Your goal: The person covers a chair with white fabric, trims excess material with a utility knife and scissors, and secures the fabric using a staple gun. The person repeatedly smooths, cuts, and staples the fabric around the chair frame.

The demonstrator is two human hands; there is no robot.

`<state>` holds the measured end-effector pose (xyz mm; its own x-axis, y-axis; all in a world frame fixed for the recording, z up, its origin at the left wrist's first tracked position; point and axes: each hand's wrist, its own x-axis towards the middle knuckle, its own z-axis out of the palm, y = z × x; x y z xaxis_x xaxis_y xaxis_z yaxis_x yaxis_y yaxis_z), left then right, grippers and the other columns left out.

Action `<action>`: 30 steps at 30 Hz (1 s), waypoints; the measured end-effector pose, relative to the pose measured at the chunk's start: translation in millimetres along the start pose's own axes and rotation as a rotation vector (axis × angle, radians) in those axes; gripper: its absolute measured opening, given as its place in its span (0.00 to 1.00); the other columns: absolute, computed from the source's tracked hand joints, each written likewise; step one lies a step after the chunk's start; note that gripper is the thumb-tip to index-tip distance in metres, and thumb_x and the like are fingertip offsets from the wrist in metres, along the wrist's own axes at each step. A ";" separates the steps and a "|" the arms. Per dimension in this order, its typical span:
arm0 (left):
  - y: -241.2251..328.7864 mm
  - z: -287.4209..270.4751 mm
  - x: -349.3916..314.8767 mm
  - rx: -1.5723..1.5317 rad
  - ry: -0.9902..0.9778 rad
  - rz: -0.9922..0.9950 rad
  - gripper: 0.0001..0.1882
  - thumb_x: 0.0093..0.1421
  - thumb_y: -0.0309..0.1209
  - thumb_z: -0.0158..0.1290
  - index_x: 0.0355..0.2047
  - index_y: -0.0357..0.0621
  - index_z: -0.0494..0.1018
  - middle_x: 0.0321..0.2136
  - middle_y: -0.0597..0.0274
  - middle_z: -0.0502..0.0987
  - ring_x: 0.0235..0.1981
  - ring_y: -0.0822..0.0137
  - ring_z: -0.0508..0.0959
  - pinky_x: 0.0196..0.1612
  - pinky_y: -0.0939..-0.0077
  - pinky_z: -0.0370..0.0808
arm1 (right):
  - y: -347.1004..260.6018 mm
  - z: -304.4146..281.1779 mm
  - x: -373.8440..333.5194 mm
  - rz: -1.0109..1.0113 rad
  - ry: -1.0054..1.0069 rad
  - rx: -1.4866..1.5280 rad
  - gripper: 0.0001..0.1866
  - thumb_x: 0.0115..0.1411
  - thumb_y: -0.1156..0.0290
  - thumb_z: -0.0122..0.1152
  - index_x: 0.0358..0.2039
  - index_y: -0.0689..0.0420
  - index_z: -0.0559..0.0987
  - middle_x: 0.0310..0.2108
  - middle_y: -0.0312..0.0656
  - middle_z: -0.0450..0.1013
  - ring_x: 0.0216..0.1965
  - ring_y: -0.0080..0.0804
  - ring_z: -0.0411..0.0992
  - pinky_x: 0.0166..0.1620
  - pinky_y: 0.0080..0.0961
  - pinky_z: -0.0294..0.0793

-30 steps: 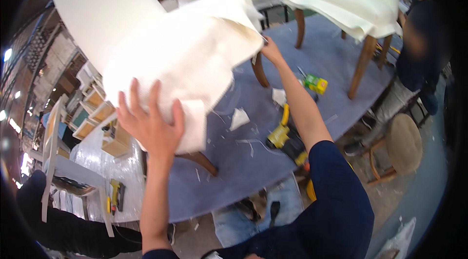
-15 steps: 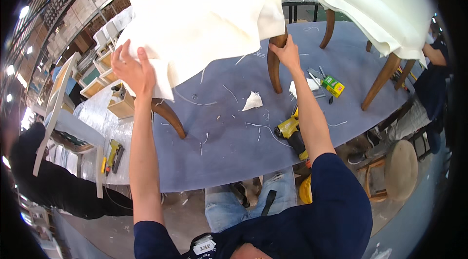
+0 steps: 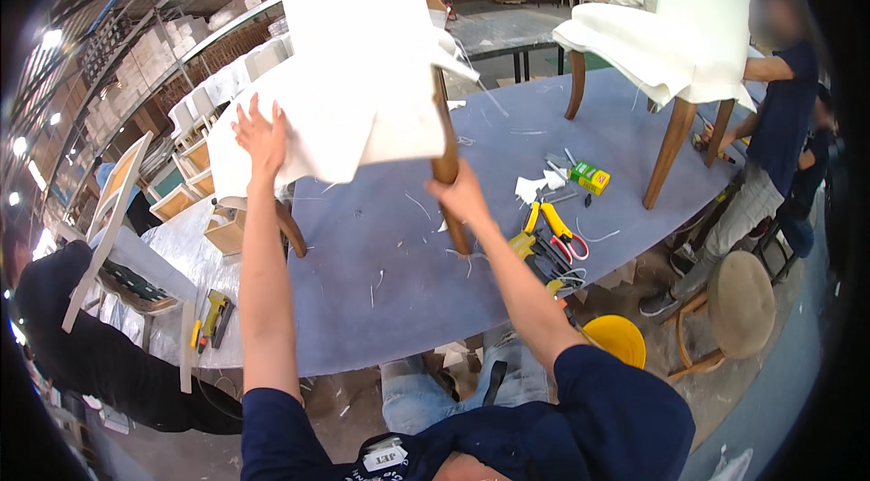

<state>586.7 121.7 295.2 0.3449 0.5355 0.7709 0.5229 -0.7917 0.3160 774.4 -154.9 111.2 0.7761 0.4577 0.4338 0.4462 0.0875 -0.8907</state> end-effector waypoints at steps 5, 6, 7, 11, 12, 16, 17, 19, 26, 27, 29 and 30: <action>-121.3 -21.9 17.8 -0.306 -0.067 0.102 0.34 0.72 0.49 0.37 0.70 0.40 0.51 0.70 0.39 0.50 0.72 0.48 0.46 0.72 0.53 0.41 | -53.6 39.8 -104.4 -0.090 -0.153 -0.108 0.32 0.56 0.60 0.71 0.50 0.67 0.65 0.48 0.60 0.65 0.48 0.60 0.69 0.52 0.44 0.70; -143.0 -31.4 22.7 -0.409 -0.094 0.096 0.34 0.72 0.50 0.36 0.70 0.40 0.52 0.70 0.41 0.51 0.71 0.49 0.49 0.72 0.56 0.43 | -65.5 47.2 -117.8 -0.083 -0.168 -0.082 0.32 0.57 0.60 0.70 0.50 0.67 0.65 0.47 0.60 0.66 0.48 0.60 0.69 0.52 0.44 0.70; -165.1 -42.2 26.5 -0.512 -0.122 0.086 0.34 0.73 0.50 0.35 0.70 0.39 0.52 0.70 0.43 0.52 0.71 0.50 0.51 0.72 0.58 0.45 | -75.0 48.3 -125.2 -0.091 -0.231 -0.088 0.32 0.56 0.60 0.71 0.50 0.67 0.65 0.47 0.59 0.66 0.47 0.58 0.69 0.51 0.44 0.70; -137.8 -54.2 4.4 -0.941 -0.319 0.030 0.35 0.73 0.52 0.35 0.69 0.38 0.56 0.69 0.50 0.57 0.68 0.55 0.59 0.70 0.65 0.52 | -97.4 23.5 -120.5 -0.280 -0.173 0.057 0.31 0.58 0.58 0.69 0.52 0.67 0.68 0.46 0.55 0.69 0.44 0.47 0.73 0.46 0.39 0.74; -32.3 -63.7 -23.0 -0.950 -0.458 0.063 0.34 0.72 0.51 0.38 0.68 0.38 0.59 0.68 0.50 0.60 0.68 0.56 0.60 0.70 0.66 0.54 | -96.3 1.8 -113.3 -0.356 -0.059 0.097 0.30 0.60 0.57 0.67 0.52 0.67 0.69 0.46 0.53 0.70 0.43 0.43 0.74 0.44 0.38 0.75; 111.6 -160.2 -62.4 -0.448 -0.432 0.279 0.33 0.66 0.49 0.53 0.63 0.39 0.69 0.60 0.50 0.72 0.63 0.59 0.69 0.64 0.66 0.64 | -192.9 -23.1 -86.3 0.216 -0.477 1.058 0.29 0.67 0.45 0.53 0.50 0.61 0.74 0.32 0.37 0.74 0.24 0.26 0.71 0.28 0.24 0.71; 114.5 -162.0 -63.5 -0.353 -0.338 0.338 0.36 0.61 0.49 0.57 0.63 0.39 0.68 0.58 0.49 0.74 0.59 0.58 0.74 0.62 0.65 0.66 | -200.4 -16.7 -75.0 0.210 -0.468 1.041 0.26 0.68 0.46 0.53 0.47 0.60 0.75 0.29 0.35 0.73 0.22 0.24 0.69 0.26 0.23 0.69; 118.5 -163.6 -63.5 -0.368 -0.357 0.295 0.38 0.58 0.52 0.60 0.61 0.37 0.70 0.54 0.44 0.77 0.57 0.53 0.76 0.61 0.65 0.68 | -209.9 0.1 -61.7 0.198 -0.432 0.995 0.22 0.69 0.49 0.52 0.41 0.58 0.77 0.23 0.32 0.71 0.17 0.21 0.65 0.22 0.23 0.65; 131.4 -145.9 -91.4 -0.050 -0.130 0.519 0.42 0.57 0.53 0.60 0.64 0.38 0.65 0.61 0.43 0.70 0.63 0.50 0.70 0.63 0.62 0.67 | -204.2 36.6 -94.8 0.335 -0.423 1.015 0.22 0.71 0.53 0.51 0.25 0.55 0.70 0.16 0.34 0.66 0.12 0.23 0.63 0.15 0.23 0.64; 140.4 -140.3 -97.8 0.077 -0.079 0.525 0.42 0.58 0.53 0.60 0.65 0.38 0.64 0.63 0.42 0.68 0.63 0.48 0.69 0.63 0.60 0.67 | -205.0 36.5 -94.8 0.324 -0.407 0.981 0.22 0.71 0.53 0.51 0.24 0.55 0.69 0.16 0.34 0.66 0.12 0.23 0.63 0.15 0.23 0.63; 142.8 -135.2 -98.4 0.069 -0.042 0.542 0.36 0.59 0.48 0.59 0.62 0.38 0.68 0.59 0.42 0.71 0.58 0.49 0.73 0.59 0.62 0.70 | -206.1 35.9 -91.5 0.304 -0.378 0.914 0.24 0.71 0.52 0.51 0.23 0.55 0.67 0.15 0.34 0.66 0.11 0.24 0.64 0.15 0.23 0.63; 145.8 -133.0 -99.1 0.065 -0.023 0.550 0.33 0.60 0.45 0.59 0.60 0.39 0.70 0.57 0.41 0.73 0.56 0.49 0.76 0.57 0.63 0.72 | -205.8 35.5 -90.8 0.301 -0.376 0.883 0.24 0.71 0.52 0.51 0.24 0.56 0.68 0.15 0.34 0.66 0.11 0.24 0.64 0.15 0.23 0.63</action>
<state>525.1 -85.9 338.4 0.5969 0.0553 0.8004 0.3078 -0.9371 -0.1648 596.4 -183.1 250.3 0.5429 0.8052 0.2386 -0.3538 0.4769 -0.8046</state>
